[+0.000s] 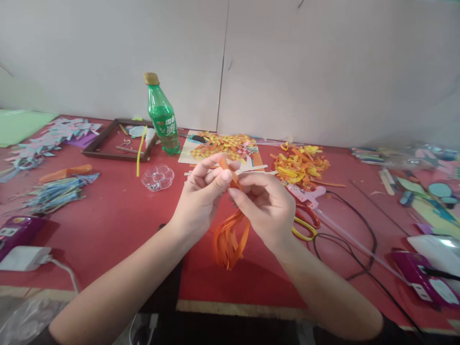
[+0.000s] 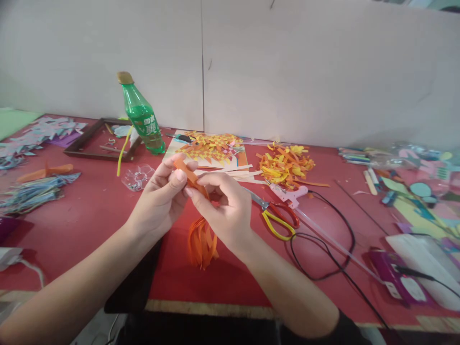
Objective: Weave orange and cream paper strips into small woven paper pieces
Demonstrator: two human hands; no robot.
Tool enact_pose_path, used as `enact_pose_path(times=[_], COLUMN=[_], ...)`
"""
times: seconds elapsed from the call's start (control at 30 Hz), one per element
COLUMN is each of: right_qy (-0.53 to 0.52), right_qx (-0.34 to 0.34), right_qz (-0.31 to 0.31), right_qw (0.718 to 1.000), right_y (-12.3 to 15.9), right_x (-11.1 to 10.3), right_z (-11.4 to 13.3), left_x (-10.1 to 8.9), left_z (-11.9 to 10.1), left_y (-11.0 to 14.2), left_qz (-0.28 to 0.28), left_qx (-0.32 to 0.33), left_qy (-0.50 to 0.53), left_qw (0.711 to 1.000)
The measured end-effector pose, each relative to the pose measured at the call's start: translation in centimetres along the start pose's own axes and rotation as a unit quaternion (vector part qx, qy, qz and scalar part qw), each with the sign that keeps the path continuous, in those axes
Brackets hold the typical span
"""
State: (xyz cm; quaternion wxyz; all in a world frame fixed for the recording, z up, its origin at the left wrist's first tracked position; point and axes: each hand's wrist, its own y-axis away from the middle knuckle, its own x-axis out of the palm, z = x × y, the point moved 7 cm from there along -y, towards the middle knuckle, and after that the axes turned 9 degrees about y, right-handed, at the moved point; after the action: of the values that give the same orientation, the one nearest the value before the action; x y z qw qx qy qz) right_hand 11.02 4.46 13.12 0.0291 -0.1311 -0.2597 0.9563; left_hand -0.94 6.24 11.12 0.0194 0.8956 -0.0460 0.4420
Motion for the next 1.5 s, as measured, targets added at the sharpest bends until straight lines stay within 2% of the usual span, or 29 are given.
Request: enact_pose_path(times=[0.17,0.37,0.5,0.67,0.77,0.9,0.97,1.07,1.23,1.33,1.5], right_qy=[0.052,0.114,0.167,0.216,0.211,0.168,0.157,0.182,0.269,0.303,0.343], right_qx=[-0.029,-0.083,-0.142,-0.202,-0.178,-0.046,0.005,0.024,-0.033,-0.056,-0.094], right_qz=[-0.010,-0.010,-0.002,0.027,0.058,0.149,0.168,0.167,0.193,0.212,0.234], right_qw=[0.998,0.990,0.976,0.955,0.959,0.973,0.973,0.969,0.943,0.927,0.905], right_y=[0.2,-0.1,-0.2,0.0,-0.2,-0.5,-0.4,-0.2,0.8,1.5,2.6], right_x=[-0.6,-1.3,-1.3,-1.0,-1.0,-1.2,-1.8,-3.0,-4.0,-4.2,-4.0], right_z=[0.7,1.6,2.2,2.7,2.2,-0.3,-1.5,-2.9,-4.6,-6.0,-8.5], left_x=[0.0,0.0,-0.1,0.4,0.8,0.3,-0.3,-2.0,-5.8,-8.1,-11.1], left_z=[0.0,-0.4,-1.6,-3.3,-4.0,-5.3,-5.9,-6.2,-5.6,-5.3,-4.3], left_y=[0.0,0.2,0.2,-0.2,-0.4,-0.6,-0.6,-0.7,-1.2,-1.7,-2.2], left_qz=[0.011,0.054,0.057,0.063,0.073,0.064,0.062,0.047,0.014,0.008,0.045], left_qx=[-0.001,-0.038,-0.032,-0.002,-0.002,0.009,0.026,0.037,0.012,0.019,0.034], left_qy=[-0.002,-0.067,-0.154,-0.287,-0.352,-0.416,-0.431,-0.447,-0.465,-0.487,-0.583], left_qw=[1.000,0.996,0.986,0.956,0.933,0.907,0.900,0.892,0.885,0.873,0.810])
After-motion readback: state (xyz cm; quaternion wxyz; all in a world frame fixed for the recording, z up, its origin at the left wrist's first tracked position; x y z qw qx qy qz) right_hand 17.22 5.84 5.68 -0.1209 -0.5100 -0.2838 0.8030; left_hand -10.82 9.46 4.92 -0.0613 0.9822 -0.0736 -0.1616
